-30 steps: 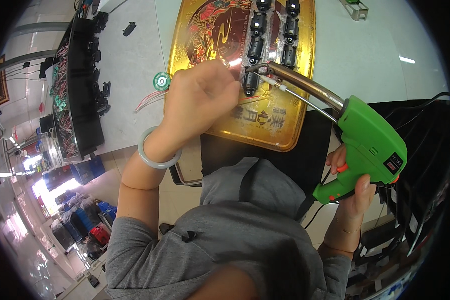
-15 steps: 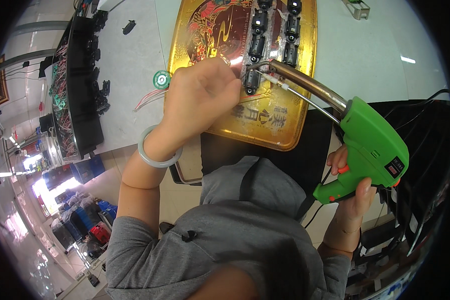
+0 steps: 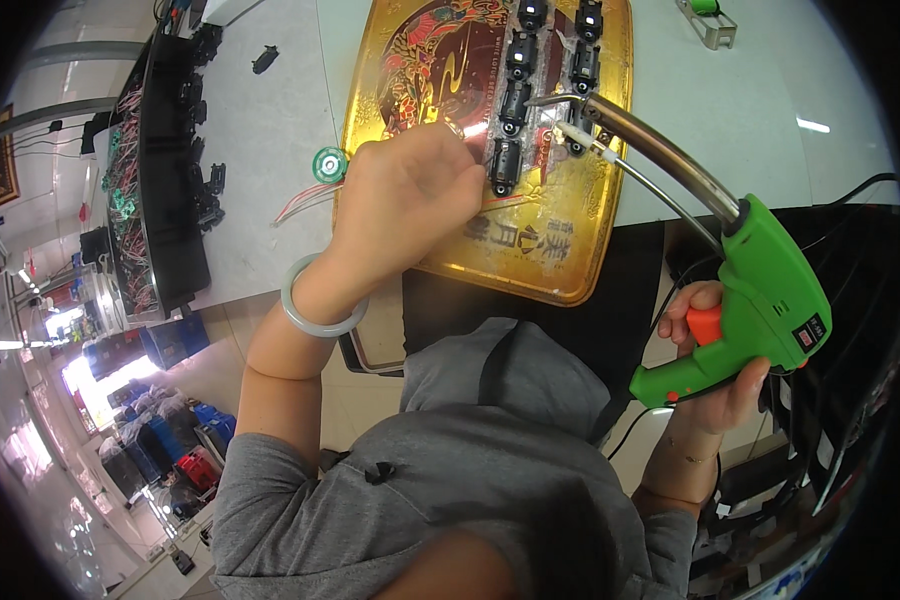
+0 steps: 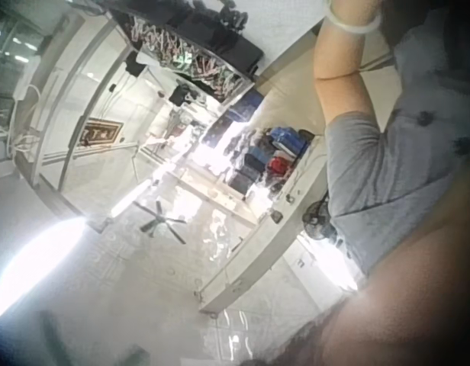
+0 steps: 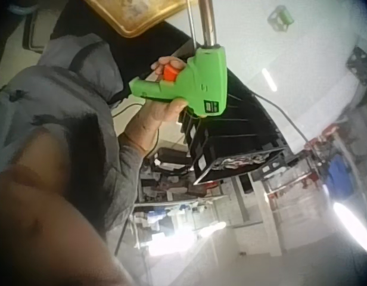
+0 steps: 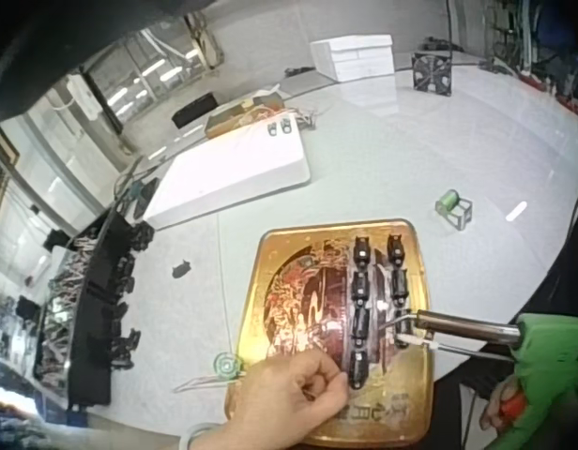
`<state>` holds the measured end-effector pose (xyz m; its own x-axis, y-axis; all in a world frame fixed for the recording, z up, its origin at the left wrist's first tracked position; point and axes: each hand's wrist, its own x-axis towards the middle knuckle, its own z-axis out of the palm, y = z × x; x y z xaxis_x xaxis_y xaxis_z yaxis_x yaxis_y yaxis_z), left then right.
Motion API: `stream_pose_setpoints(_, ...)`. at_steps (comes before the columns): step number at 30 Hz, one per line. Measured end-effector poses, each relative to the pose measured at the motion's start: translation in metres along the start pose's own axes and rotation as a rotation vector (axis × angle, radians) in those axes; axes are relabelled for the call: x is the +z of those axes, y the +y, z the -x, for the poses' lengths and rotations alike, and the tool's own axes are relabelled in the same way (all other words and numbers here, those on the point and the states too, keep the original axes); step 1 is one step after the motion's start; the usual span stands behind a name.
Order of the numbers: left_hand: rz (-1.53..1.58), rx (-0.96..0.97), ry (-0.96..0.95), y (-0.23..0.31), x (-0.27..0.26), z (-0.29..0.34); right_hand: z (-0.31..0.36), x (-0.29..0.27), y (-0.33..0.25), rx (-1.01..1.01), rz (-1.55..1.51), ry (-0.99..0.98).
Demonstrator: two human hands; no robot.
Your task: The person uses a green hot air gun to solder wires onto small black electronic components arranged on a gold tray. They repeatedly pick up components, apply heat to the connection points, and place the finished units into a white foam tray. The task involves handling wires and components one at a time in a repetitive assembly loop.
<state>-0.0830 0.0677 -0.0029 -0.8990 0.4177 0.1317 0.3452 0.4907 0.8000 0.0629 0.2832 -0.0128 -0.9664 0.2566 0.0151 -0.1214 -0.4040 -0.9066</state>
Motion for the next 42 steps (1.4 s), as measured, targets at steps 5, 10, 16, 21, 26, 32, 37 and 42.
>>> stream_pose_setpoints(5,-0.009,0.051,0.022,-0.002,0.002,0.000,0.000,0.001,0.004,0.001,-0.043,-0.026)
stream_pose_setpoints(10,-0.036,0.034,0.003,0.003,0.003,0.000,-0.002,-0.003,0.012,0.017,-0.160,-0.071)
stream_pose_setpoints(16,-0.011,0.047,-0.008,0.003,0.002,0.000,-0.019,0.011,0.026,0.058,-0.282,-0.184)
stream_pose_setpoints(21,-0.012,0.053,-0.031,0.003,-0.001,0.000,-0.028,0.018,0.033,0.086,-0.427,-0.232)
stream_pose_setpoints(26,0.138,0.022,-0.074,0.002,-0.008,-0.003,-0.023,0.027,0.035,0.104,-0.462,-0.193)
stream_pose_setpoints(32,0.100,0.207,-0.330,-0.006,-0.031,-0.007,-0.004,0.044,0.042,0.186,-0.479,-0.179)
stream_pose_setpoints(37,0.033,0.349,-0.341,-0.012,-0.039,-0.008,-0.002,0.045,0.038,0.173,-0.424,-0.190)
stream_pose_setpoints(42,-0.477,0.558,0.055,0.008,-0.038,0.008,-0.001,0.019,0.015,0.043,-0.232,-0.182)
